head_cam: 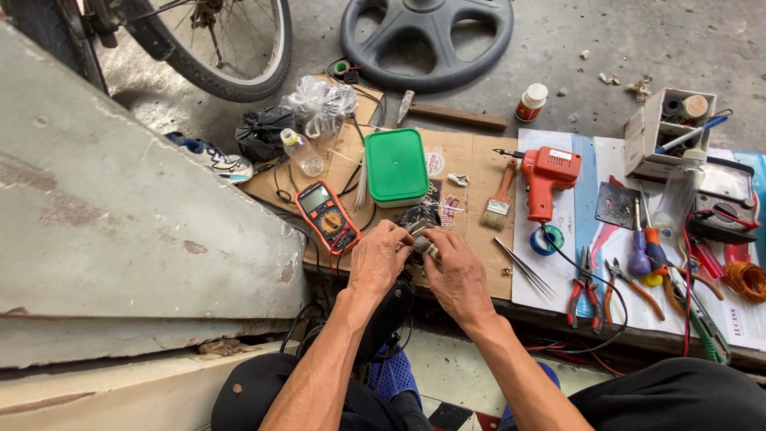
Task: Soldering wire connections to an electrical component using a soldering gun and solder wire on a ground-level workspace.
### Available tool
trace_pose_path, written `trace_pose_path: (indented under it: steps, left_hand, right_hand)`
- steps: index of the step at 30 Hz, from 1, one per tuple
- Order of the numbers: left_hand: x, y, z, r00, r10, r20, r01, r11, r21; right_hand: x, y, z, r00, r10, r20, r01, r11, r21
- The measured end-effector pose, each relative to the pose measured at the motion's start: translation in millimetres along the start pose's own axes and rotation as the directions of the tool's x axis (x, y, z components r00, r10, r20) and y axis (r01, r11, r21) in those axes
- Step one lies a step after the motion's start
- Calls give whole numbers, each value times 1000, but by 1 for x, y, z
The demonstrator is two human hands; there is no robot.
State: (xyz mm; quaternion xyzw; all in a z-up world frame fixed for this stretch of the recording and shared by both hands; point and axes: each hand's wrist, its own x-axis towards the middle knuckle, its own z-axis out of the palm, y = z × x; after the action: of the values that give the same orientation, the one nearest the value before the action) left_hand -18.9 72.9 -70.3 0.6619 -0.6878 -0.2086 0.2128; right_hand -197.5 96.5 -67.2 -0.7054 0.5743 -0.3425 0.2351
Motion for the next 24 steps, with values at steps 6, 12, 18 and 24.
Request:
trace_pose_path:
  steps: [6,12,18,24]
  left_hand:
    - [2,-20,7,999,-11,-34,8,996,-88]
    - [3,-22,8,999,36,-20,-38,994,-104]
    - [7,-18,17,998,58,-19,-60,989,-135]
    - [8,-16,20,998,60,-15,-61,986,-155]
  right_hand:
    - [11,16,31,981,-190,30,191,955,-225]
    - [8,10,22,998,-64,3,63,981,-186]
    - [1,10,18,955,294,-37,-290,953,83]
    - [0,2,10,890,456,6,-447,870,207]
